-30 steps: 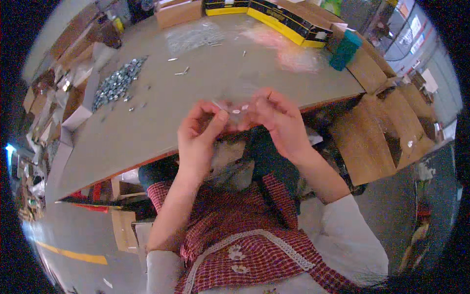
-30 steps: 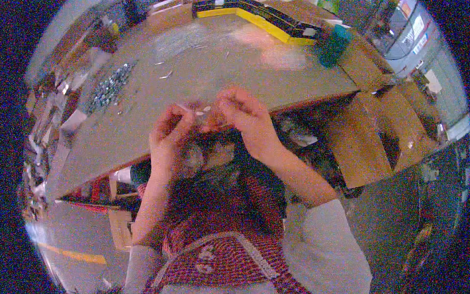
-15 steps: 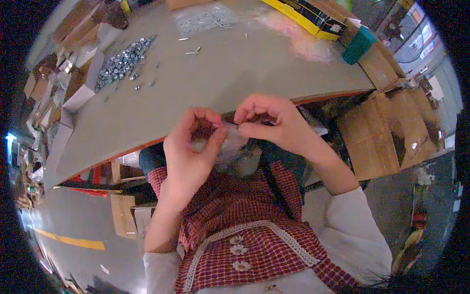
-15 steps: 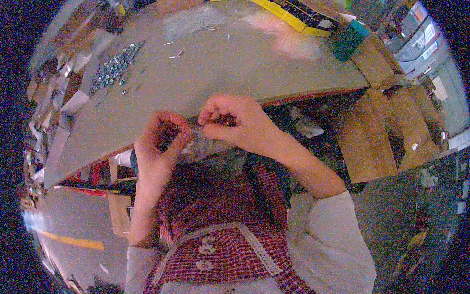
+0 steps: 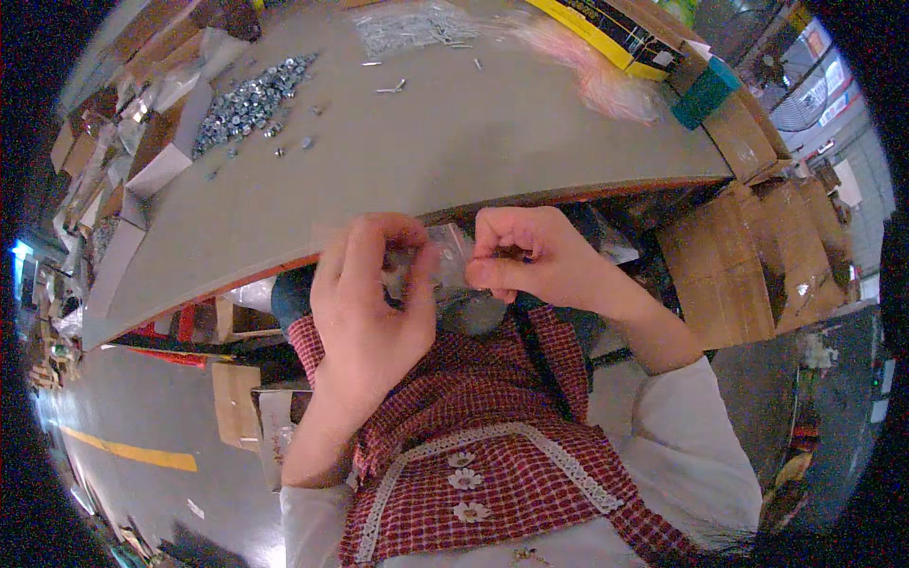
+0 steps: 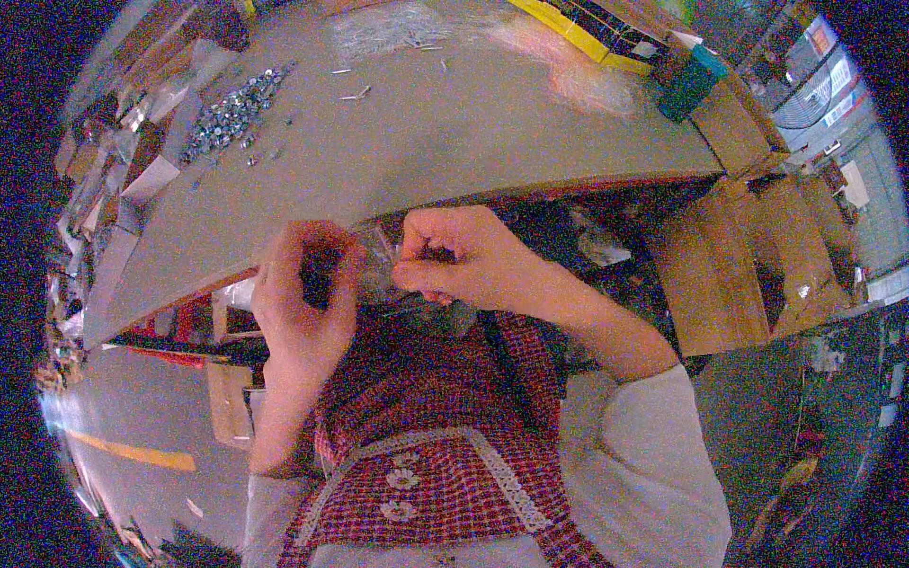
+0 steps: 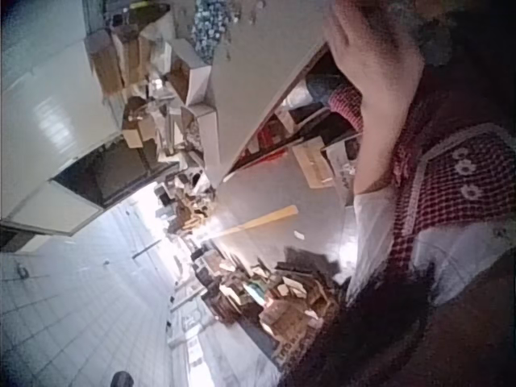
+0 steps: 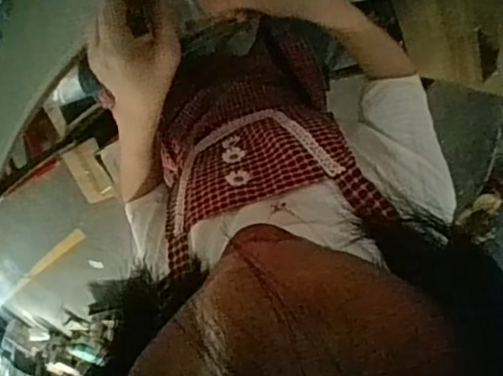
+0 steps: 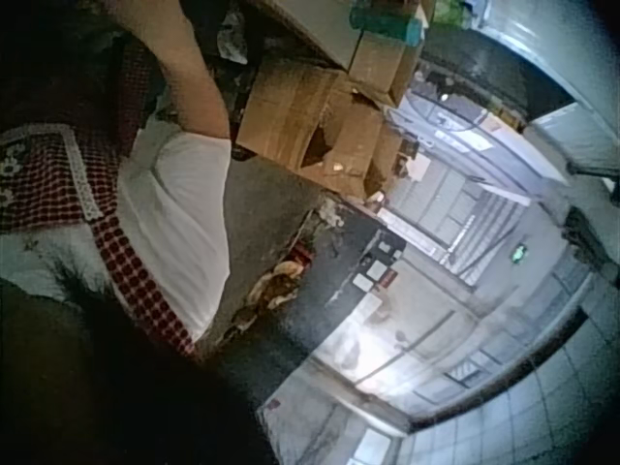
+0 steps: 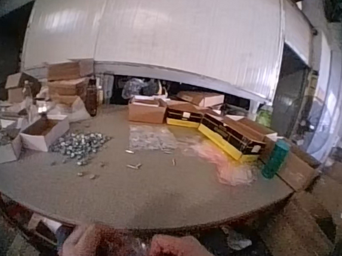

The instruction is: The person is picking up small metal screws and nuts from a table and placing them into a small transparent plastic bag.

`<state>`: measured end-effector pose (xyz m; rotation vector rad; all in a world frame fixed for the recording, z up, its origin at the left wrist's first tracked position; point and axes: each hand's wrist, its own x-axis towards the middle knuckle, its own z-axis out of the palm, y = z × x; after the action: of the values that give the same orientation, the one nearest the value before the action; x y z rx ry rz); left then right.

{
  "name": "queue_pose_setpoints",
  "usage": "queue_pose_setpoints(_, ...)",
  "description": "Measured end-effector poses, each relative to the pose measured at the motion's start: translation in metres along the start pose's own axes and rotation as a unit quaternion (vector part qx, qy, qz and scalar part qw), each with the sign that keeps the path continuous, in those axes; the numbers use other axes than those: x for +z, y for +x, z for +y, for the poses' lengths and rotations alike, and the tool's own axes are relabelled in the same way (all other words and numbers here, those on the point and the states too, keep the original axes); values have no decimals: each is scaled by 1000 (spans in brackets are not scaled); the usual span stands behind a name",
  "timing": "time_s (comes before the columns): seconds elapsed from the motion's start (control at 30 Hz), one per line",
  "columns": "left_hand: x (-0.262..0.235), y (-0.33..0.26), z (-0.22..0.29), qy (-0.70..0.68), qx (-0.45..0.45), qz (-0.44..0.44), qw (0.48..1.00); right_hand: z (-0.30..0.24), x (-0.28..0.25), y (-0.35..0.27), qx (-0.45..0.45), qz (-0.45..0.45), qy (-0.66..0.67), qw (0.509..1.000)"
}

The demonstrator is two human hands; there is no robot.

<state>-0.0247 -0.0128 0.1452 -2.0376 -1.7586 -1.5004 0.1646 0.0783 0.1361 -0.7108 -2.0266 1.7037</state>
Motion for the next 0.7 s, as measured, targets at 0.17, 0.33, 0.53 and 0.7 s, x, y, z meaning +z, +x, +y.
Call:
queue_pose_setpoints(0.17, 4, -6, 6, -162, -154, -143, 964, 0, 7, 2, -78, 41, -137, 987)
queue_pose_setpoints(0.33, 8, -8, 8, -179, -193, -149, 953, 7, 8, 1, -121, 51, -144, 981)
queue_pose_setpoints(0.53, 14, -13, 4, -212, -202, -160, 943, 4, 5, -5, -115, 43, -130, 984)
queue_pose_setpoints(0.7, 12, -9, 7, -277, -251, -186, 909, 4, 2, -11, -123, 48, -129, 983)
